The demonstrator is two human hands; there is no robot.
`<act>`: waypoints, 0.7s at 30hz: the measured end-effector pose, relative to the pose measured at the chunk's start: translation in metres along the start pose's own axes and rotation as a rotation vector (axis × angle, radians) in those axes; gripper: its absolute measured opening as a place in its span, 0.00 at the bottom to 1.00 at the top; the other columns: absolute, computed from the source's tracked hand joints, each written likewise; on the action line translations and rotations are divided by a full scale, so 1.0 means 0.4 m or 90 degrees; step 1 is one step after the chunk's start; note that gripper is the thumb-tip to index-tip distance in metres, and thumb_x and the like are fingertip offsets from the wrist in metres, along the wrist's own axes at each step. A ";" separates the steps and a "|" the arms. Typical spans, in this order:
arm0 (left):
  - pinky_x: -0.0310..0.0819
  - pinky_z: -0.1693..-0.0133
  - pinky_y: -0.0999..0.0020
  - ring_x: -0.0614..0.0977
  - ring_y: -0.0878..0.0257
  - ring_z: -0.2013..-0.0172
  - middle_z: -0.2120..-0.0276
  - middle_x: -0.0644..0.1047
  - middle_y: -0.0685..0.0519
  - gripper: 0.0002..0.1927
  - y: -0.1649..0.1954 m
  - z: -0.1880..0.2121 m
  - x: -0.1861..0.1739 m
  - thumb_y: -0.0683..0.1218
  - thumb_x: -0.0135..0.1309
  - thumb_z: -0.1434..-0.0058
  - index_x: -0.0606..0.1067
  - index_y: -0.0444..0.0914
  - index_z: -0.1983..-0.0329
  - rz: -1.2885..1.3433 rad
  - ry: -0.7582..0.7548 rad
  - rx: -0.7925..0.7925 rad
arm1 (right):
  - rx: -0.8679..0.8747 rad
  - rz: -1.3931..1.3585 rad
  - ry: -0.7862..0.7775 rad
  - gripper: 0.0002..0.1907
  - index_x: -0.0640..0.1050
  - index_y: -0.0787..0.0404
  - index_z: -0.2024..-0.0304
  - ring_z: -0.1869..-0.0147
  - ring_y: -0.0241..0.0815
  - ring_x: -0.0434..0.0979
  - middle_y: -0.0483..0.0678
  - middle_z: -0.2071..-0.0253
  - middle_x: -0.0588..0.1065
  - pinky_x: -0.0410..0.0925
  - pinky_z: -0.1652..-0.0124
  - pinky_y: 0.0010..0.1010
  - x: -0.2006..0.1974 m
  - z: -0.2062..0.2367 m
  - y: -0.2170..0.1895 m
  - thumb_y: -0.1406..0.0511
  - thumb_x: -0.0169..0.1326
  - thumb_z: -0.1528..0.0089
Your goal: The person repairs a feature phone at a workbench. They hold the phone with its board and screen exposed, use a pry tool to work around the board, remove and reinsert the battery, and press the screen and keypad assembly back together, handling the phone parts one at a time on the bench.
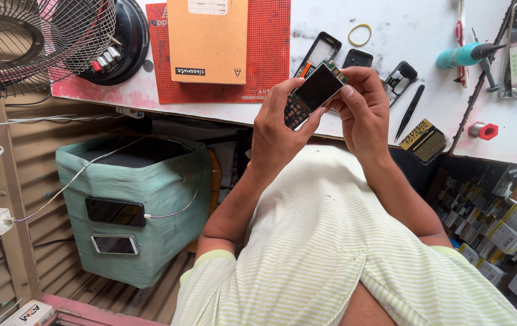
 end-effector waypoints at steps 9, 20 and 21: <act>0.82 0.49 0.61 0.83 0.53 0.49 0.49 0.77 0.47 0.27 0.014 0.006 -0.008 0.45 0.67 0.38 0.69 0.38 0.39 0.019 0.020 0.015 | -0.006 -0.010 0.006 0.11 0.70 0.65 0.41 0.50 0.39 0.81 0.51 0.47 0.77 0.77 0.52 0.35 -0.005 0.006 0.001 0.68 0.49 0.24; 0.81 0.47 0.60 0.83 0.52 0.47 0.48 0.77 0.46 0.27 0.014 0.008 -0.006 0.44 0.67 0.38 0.69 0.38 0.39 0.014 0.026 0.026 | -0.010 -0.003 0.000 0.11 0.70 0.66 0.41 0.50 0.39 0.81 0.51 0.47 0.76 0.77 0.52 0.35 -0.002 0.004 -0.004 0.68 0.49 0.24; 0.81 0.47 0.60 0.83 0.51 0.47 0.48 0.77 0.46 0.27 0.014 0.006 -0.006 0.44 0.67 0.38 0.69 0.38 0.39 0.010 0.028 0.030 | -0.011 0.003 -0.002 0.11 0.70 0.66 0.40 0.50 0.39 0.81 0.51 0.47 0.76 0.77 0.51 0.35 -0.001 0.003 -0.006 0.67 0.49 0.24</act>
Point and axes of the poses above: each hand's wrist, its own z-axis away from the middle knuckle, its own x-axis out of the palm, y = z × x, the point moved 4 cm from there along -z, towards the middle knuckle
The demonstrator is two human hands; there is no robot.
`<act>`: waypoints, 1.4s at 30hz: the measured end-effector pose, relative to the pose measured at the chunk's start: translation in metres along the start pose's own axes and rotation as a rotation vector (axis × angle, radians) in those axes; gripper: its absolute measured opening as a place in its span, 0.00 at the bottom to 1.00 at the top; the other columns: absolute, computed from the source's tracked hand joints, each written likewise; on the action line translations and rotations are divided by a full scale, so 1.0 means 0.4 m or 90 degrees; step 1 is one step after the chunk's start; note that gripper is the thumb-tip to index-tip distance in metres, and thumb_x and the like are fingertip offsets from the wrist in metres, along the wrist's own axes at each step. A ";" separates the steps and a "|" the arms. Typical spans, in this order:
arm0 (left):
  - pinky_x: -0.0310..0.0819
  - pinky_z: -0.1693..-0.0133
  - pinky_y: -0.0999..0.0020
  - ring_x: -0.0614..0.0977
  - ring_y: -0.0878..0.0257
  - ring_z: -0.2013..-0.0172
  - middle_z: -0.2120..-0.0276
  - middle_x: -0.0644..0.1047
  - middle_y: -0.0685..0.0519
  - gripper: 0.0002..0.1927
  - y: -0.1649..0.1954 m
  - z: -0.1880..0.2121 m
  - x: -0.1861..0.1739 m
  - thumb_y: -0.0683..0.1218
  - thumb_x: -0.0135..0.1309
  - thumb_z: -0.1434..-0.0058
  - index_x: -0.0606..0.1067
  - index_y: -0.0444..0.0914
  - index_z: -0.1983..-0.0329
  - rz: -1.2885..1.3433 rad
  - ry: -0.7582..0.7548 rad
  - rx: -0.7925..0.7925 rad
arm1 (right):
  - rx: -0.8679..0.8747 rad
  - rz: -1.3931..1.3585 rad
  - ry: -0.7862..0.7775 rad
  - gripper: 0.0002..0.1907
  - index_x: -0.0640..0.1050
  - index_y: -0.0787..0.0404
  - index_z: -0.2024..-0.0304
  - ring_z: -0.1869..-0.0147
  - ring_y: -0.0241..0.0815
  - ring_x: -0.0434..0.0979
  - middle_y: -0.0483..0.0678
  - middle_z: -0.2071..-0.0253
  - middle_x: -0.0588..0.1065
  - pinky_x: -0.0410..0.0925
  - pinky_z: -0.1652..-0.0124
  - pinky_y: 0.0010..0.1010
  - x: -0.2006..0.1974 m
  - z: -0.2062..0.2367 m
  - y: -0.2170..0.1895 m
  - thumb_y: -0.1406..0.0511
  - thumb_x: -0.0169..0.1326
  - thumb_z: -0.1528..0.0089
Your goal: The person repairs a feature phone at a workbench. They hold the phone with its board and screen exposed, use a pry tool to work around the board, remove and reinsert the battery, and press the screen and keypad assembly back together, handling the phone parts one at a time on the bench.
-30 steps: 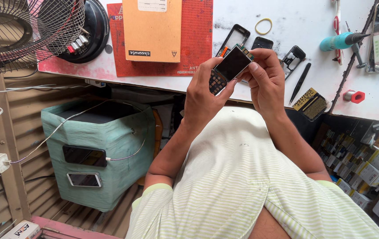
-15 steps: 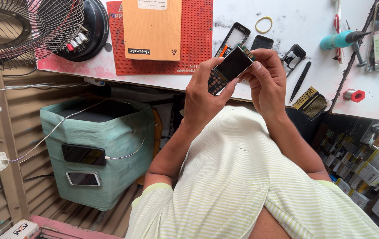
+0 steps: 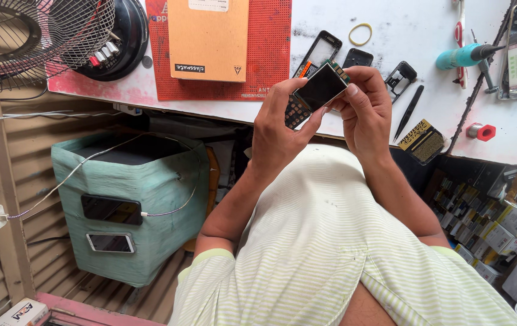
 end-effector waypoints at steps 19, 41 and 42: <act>0.77 0.38 0.58 0.79 0.48 0.39 0.41 0.74 0.44 0.32 0.052 -0.012 -0.029 0.43 0.66 0.37 0.65 0.37 0.33 0.020 -0.115 0.014 | -0.041 0.007 0.021 0.15 0.72 0.69 0.36 0.52 0.40 0.84 0.55 0.50 0.78 0.79 0.52 0.32 -0.035 0.013 -0.031 0.73 0.52 0.25; 0.83 0.46 0.62 0.86 0.55 0.47 0.46 0.79 0.46 0.32 0.050 -0.027 -0.050 0.46 0.69 0.39 0.70 0.38 0.34 0.091 -0.177 -0.066 | -0.032 0.019 0.041 0.12 0.72 0.71 0.43 0.53 0.37 0.82 0.53 0.52 0.77 0.79 0.54 0.28 -0.045 0.012 -0.043 0.69 0.57 0.25; 0.83 0.45 0.62 0.85 0.55 0.47 0.46 0.79 0.45 0.32 0.050 -0.027 -0.050 0.46 0.69 0.39 0.69 0.38 0.34 0.092 -0.178 -0.065 | -0.032 0.019 0.043 0.12 0.72 0.71 0.43 0.52 0.37 0.82 0.53 0.52 0.77 0.79 0.53 0.28 -0.046 0.012 -0.043 0.69 0.57 0.24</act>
Point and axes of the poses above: each hand's wrist, its own z-axis away from the middle knuckle, its own x-axis out of the palm, y = z × x, the point moved 4 cm from there along -z, towards the middle knuckle
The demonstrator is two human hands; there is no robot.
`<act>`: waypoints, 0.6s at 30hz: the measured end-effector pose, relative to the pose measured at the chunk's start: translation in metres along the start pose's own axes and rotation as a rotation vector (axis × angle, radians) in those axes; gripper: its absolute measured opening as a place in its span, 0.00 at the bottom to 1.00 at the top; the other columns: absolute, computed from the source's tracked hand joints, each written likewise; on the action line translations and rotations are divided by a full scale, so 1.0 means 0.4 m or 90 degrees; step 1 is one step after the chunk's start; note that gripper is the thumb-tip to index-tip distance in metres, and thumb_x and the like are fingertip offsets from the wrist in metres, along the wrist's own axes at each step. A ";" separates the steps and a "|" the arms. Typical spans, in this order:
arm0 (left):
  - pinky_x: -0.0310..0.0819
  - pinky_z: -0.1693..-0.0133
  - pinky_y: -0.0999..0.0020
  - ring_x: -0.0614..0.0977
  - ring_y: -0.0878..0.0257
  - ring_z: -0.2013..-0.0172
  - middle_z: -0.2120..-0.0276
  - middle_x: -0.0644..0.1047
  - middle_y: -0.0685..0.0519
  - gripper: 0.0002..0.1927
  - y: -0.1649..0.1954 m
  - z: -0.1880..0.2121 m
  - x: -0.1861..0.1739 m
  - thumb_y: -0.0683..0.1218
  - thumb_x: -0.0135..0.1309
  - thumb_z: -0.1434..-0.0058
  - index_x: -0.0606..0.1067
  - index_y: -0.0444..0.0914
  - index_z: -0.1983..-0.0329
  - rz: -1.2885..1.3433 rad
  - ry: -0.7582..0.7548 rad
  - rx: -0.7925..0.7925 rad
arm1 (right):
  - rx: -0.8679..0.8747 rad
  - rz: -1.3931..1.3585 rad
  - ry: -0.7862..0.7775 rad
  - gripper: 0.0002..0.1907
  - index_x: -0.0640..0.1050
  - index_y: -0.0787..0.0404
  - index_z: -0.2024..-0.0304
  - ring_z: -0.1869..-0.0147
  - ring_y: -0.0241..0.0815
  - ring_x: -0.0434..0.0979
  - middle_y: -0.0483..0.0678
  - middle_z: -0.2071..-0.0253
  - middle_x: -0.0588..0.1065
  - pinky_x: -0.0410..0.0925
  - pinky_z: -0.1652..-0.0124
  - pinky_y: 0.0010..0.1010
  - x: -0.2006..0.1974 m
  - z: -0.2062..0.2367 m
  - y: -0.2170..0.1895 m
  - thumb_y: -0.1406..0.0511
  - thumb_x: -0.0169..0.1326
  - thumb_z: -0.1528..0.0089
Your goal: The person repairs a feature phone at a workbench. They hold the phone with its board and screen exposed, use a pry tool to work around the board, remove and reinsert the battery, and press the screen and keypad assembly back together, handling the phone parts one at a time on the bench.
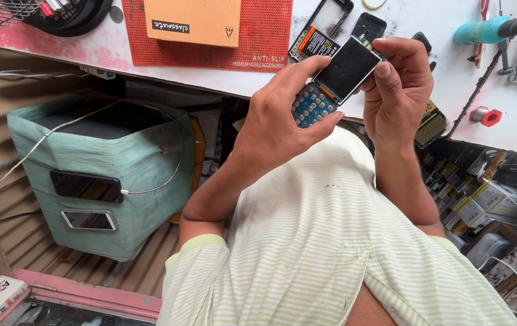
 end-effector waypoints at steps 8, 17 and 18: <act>0.78 0.41 0.63 0.82 0.53 0.43 0.43 0.75 0.46 0.33 0.000 -0.003 0.000 0.43 0.67 0.37 0.67 0.39 0.31 -0.005 -0.006 0.029 | -0.012 -0.013 -0.021 0.13 0.71 0.71 0.40 0.53 0.38 0.83 0.54 0.51 0.77 0.79 0.54 0.29 0.008 -0.001 -0.009 0.72 0.54 0.25; 0.75 0.38 0.60 0.78 0.51 0.40 0.41 0.73 0.45 0.34 0.003 -0.007 0.003 0.43 0.65 0.36 0.64 0.38 0.29 -0.016 -0.007 0.045 | -0.011 -0.022 -0.023 0.13 0.70 0.71 0.38 0.49 0.41 0.83 0.56 0.49 0.77 0.80 0.49 0.33 0.017 -0.007 -0.016 0.74 0.50 0.25; 0.75 0.38 0.61 0.78 0.51 0.40 0.41 0.73 0.46 0.34 0.005 -0.008 0.003 0.42 0.65 0.36 0.64 0.38 0.30 -0.015 -0.004 0.050 | -0.014 -0.023 -0.028 0.13 0.70 0.71 0.38 0.49 0.41 0.83 0.56 0.49 0.77 0.80 0.49 0.34 0.018 -0.008 -0.016 0.74 0.50 0.25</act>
Point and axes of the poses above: each hand's wrist, its own z-axis away from the middle knuckle, its own x-axis out of the palm, y = z × x, the point moved 4 cm from there along -z, towards the middle knuckle
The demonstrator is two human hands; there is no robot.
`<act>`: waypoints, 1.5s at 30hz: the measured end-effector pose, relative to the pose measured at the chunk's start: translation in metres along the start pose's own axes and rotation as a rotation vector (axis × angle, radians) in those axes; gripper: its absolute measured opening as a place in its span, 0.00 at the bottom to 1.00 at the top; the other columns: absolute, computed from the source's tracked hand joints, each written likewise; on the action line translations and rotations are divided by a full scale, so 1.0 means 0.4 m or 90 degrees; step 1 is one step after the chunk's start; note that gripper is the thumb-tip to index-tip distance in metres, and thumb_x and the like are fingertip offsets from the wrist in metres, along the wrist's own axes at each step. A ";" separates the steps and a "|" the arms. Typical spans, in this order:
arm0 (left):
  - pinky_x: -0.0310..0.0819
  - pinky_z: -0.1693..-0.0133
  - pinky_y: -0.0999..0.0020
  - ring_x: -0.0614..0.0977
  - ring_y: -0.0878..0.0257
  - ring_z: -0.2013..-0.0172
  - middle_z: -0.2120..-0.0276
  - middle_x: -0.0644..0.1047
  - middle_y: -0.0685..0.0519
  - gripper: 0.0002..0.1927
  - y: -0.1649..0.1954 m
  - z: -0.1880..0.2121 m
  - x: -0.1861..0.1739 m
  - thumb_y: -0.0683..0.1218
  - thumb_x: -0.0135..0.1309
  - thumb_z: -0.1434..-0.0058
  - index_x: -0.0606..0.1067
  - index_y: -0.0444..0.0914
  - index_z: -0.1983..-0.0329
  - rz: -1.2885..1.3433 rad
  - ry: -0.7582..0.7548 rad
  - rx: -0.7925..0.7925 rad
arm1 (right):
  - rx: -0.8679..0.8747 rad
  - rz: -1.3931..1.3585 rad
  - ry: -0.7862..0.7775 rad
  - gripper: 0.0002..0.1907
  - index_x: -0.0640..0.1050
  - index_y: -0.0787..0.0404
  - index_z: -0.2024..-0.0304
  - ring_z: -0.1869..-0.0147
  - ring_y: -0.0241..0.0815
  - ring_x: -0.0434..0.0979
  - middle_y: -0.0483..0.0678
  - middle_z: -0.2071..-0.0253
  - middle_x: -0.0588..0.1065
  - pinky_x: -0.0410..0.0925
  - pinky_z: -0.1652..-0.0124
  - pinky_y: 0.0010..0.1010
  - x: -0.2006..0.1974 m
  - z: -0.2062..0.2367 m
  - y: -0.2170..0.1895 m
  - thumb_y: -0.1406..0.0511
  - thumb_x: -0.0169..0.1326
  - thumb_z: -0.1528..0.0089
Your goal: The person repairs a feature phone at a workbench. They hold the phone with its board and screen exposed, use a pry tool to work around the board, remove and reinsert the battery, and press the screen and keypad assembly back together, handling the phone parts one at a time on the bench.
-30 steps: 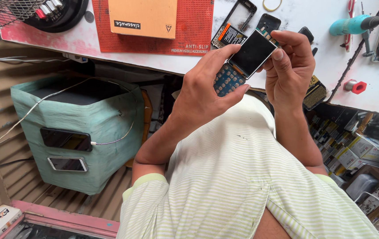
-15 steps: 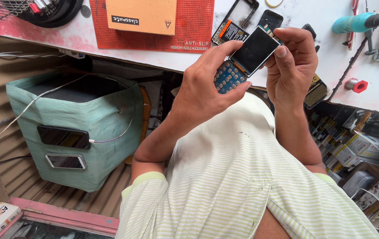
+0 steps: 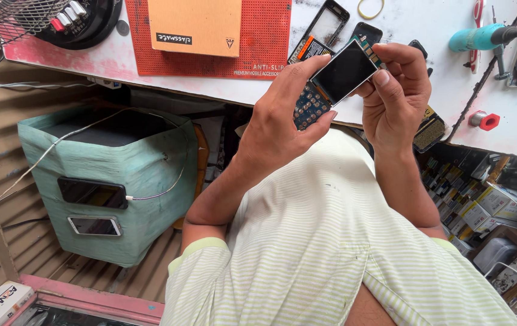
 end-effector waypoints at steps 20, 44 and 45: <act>0.78 0.51 0.72 0.80 0.67 0.52 0.51 0.78 0.49 0.32 -0.145 0.021 0.050 0.34 0.62 0.41 0.67 0.36 0.33 0.560 -0.085 -0.293 | -0.005 0.035 -0.022 0.12 0.73 0.69 0.40 0.47 0.38 0.82 0.53 0.47 0.75 0.80 0.47 0.33 0.004 0.009 0.014 0.74 0.54 0.26; 0.73 0.35 0.58 0.75 0.51 0.36 0.35 0.68 0.43 0.39 -0.058 0.003 0.030 0.40 0.59 0.37 0.59 0.39 0.24 0.041 0.008 -0.056 | 0.027 0.040 0.000 0.12 0.73 0.67 0.41 0.44 0.36 0.81 0.52 0.46 0.78 0.79 0.46 0.32 0.012 -0.016 0.058 0.74 0.54 0.27; 0.72 0.35 0.57 0.74 0.51 0.35 0.35 0.67 0.43 0.39 -0.056 0.001 0.032 0.40 0.60 0.38 0.59 0.39 0.24 0.035 0.012 -0.053 | 0.030 0.038 0.002 0.12 0.73 0.67 0.41 0.43 0.37 0.81 0.52 0.46 0.78 0.79 0.46 0.32 0.013 -0.020 0.062 0.74 0.54 0.27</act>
Point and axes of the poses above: each hand's wrist, its own z-axis away from the middle knuckle, its own x-axis out of the palm, y = z × x, the point moved 4 cm from there along -z, towards the middle knuckle
